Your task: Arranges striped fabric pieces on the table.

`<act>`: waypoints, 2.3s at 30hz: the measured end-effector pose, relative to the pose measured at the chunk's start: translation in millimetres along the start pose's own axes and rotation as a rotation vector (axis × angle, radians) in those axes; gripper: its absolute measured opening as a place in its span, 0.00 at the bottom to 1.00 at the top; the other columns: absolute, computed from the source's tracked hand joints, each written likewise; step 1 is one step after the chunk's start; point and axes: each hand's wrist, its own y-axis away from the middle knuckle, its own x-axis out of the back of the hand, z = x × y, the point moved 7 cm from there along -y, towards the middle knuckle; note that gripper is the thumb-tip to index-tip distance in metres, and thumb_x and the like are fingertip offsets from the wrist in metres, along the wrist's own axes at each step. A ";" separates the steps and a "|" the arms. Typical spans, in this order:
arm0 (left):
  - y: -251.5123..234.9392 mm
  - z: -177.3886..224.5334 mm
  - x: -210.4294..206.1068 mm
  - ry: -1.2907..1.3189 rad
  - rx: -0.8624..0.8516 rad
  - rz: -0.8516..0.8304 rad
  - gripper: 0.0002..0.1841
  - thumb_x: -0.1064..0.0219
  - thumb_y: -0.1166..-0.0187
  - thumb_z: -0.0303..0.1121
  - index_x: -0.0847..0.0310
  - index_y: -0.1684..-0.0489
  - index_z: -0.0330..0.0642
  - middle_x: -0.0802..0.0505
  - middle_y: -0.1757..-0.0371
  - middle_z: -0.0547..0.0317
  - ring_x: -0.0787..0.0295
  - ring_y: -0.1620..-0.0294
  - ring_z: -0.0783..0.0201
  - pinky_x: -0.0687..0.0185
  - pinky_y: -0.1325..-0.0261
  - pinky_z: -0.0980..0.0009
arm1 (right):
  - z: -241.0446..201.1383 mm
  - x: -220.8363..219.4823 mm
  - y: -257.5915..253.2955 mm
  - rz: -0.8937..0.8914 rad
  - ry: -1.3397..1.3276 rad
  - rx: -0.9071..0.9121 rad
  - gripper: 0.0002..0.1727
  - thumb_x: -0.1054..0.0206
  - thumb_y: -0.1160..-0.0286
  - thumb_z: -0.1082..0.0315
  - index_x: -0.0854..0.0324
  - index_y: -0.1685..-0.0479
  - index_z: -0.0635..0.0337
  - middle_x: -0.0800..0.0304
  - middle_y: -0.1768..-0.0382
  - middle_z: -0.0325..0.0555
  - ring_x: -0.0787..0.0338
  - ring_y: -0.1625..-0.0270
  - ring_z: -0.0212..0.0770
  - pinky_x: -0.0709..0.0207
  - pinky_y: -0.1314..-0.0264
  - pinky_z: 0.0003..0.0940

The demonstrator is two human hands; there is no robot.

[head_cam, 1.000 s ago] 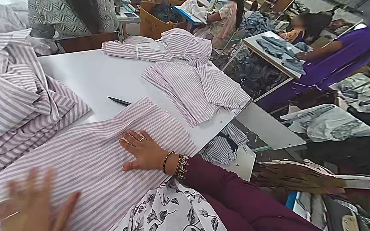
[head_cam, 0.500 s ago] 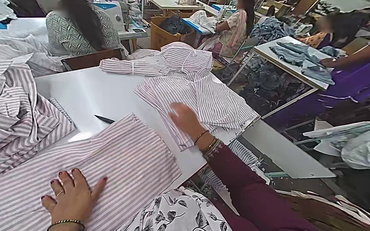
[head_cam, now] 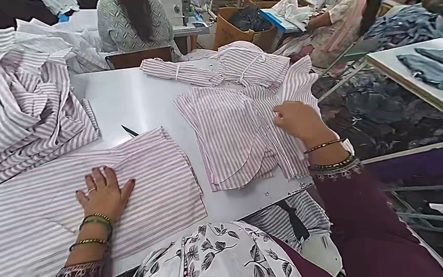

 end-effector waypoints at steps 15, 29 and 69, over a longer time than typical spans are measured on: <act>-9.7 35.1 -10.2 -0.027 -0.012 -0.162 0.47 0.45 0.20 0.68 0.52 0.03 0.51 0.54 0.03 0.44 0.73 0.04 0.31 0.82 0.18 0.19 | -95.8 -114.8 -43.5 -0.152 -1.322 0.166 0.19 0.45 0.15 0.75 0.21 0.29 0.62 0.09 0.61 0.43 0.16 0.69 0.26 0.20 0.62 0.23; -26.9 45.6 -14.5 0.049 -0.109 -0.246 0.41 0.51 0.13 0.64 0.52 0.03 0.54 0.55 0.01 0.54 0.72 0.01 0.47 0.83 0.11 0.29 | -99.0 -103.7 -32.5 0.020 -1.294 0.138 0.17 0.42 0.23 0.79 0.18 0.38 0.65 0.12 0.69 0.25 0.16 0.71 0.13 0.22 0.65 0.10; 32.2 -125.3 43.9 0.869 0.279 0.020 0.11 0.37 0.16 0.26 0.21 0.41 0.31 0.10 0.64 0.60 0.14 0.69 0.81 0.16 0.59 0.79 | -154.4 -109.0 13.3 0.169 -0.333 -0.020 0.22 0.35 0.16 0.60 0.18 0.33 0.68 0.15 0.35 0.66 0.14 0.34 0.65 0.25 0.32 0.64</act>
